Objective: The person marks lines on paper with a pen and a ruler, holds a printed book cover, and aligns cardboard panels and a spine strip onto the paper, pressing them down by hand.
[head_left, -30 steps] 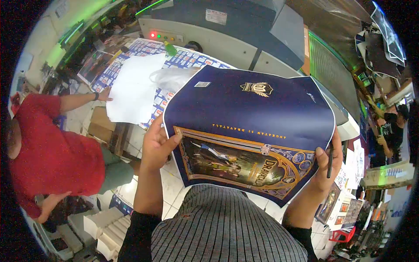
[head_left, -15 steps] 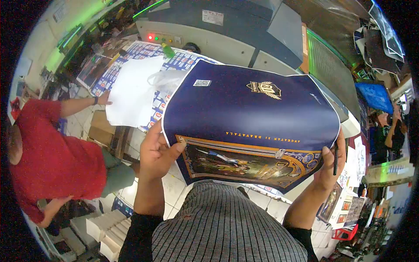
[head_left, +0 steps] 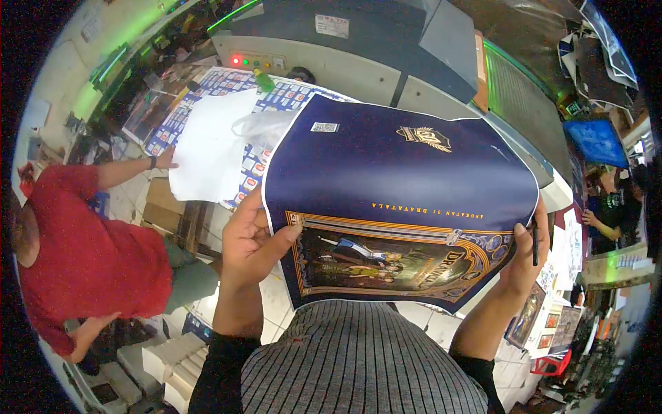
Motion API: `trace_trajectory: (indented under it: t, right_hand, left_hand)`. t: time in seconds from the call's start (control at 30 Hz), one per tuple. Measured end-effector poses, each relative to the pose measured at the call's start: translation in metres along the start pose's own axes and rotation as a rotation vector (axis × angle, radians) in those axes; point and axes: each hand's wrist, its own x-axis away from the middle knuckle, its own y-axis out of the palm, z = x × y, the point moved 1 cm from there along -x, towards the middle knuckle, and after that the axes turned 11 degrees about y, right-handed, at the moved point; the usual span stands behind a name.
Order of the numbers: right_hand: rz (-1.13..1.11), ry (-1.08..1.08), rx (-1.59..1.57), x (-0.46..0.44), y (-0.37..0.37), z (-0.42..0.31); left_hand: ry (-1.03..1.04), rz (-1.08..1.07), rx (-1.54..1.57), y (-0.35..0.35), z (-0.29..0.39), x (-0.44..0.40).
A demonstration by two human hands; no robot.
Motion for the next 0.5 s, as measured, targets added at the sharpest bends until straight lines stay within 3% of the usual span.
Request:
trace_trajectory:
  t: [0.23, 0.33, 0.4, 0.43, 0.5]
  right_hand:
    - [0.040, -0.021, 0.023, 0.001, -0.006, 0.005]
    - [0.095, -0.126, 0.080, -0.010, -0.008, -0.021]
    - [0.237, -0.278, 0.248, -0.015, -0.017, -0.062]
    - [0.348, -0.359, 0.176, -0.018, -0.025, -0.080]
    - [0.449, -0.605, -0.008, -0.010, -0.042, -0.126]
  left_hand:
    - [0.046, -0.046, 0.028, -0.001, -0.003, -0.005]
    - [0.035, -0.043, -0.060, 0.014, -0.007, -0.034]
    - [0.097, 0.060, -0.004, 0.041, 0.000, -0.079]
    - [0.116, 0.067, 0.068, 0.055, 0.016, -0.097]
    - [0.447, -0.009, 0.122, 0.074, 0.059, -0.126]
